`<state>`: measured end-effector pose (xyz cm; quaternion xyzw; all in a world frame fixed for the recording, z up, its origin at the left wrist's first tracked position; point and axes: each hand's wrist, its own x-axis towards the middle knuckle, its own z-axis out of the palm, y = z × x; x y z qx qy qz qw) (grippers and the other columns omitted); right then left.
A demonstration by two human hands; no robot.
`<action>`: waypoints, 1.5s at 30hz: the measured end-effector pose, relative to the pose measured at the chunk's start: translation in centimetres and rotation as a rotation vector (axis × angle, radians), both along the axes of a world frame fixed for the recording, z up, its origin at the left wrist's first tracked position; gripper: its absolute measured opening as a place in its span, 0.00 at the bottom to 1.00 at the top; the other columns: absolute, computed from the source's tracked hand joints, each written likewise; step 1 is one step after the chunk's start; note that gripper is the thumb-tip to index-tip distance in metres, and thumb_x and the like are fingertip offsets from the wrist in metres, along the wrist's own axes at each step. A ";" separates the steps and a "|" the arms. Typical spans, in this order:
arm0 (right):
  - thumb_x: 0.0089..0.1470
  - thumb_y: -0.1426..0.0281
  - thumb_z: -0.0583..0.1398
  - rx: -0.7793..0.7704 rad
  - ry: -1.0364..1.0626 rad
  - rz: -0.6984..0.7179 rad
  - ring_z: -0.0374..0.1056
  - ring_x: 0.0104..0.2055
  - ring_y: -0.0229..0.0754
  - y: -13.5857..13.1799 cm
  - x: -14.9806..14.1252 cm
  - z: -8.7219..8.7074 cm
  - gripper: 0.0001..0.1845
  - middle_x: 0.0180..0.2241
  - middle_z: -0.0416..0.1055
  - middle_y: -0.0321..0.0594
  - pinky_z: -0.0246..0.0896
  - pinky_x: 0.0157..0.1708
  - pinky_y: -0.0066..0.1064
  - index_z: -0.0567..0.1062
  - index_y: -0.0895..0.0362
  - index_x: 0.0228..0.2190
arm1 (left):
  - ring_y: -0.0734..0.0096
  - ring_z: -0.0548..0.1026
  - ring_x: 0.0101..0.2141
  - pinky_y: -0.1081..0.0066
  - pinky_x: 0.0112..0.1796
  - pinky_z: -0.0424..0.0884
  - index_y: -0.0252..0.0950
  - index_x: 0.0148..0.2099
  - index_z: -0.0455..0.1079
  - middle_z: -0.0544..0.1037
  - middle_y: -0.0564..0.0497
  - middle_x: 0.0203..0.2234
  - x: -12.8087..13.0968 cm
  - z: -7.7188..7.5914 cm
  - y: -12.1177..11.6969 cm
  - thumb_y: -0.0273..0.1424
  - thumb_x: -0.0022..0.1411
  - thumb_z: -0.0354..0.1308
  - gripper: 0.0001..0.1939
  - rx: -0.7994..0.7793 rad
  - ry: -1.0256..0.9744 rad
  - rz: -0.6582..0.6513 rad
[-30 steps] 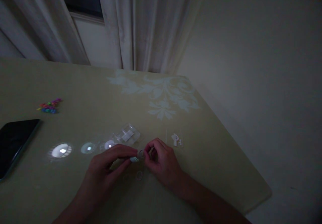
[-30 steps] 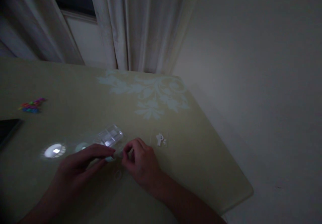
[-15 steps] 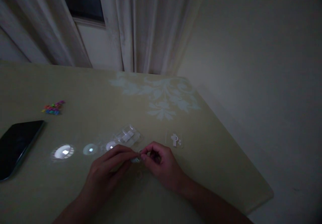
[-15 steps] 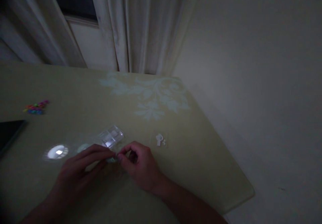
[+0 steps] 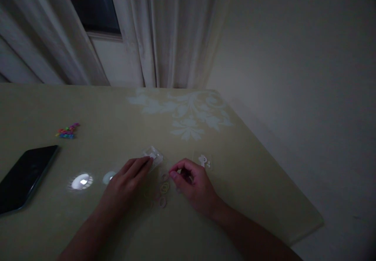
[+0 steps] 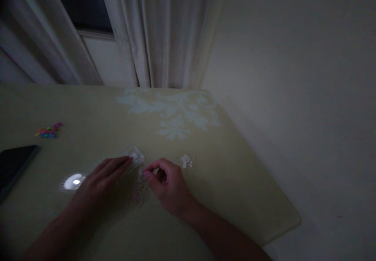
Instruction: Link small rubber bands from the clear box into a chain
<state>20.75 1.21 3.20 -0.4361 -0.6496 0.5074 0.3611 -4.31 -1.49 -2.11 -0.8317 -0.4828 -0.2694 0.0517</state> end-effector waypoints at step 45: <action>0.62 0.72 0.65 0.609 -0.876 0.190 0.69 0.43 0.49 -0.4 -0.8 -2.3 0.01 0.39 0.74 0.43 0.66 0.44 0.40 0.78 0.58 0.37 | 0.68 0.84 0.39 0.76 0.41 0.79 0.45 0.48 0.80 0.84 0.51 0.41 2.3 2.3 -2.2 0.30 0.72 0.58 0.10 -0.283 -0.541 -0.030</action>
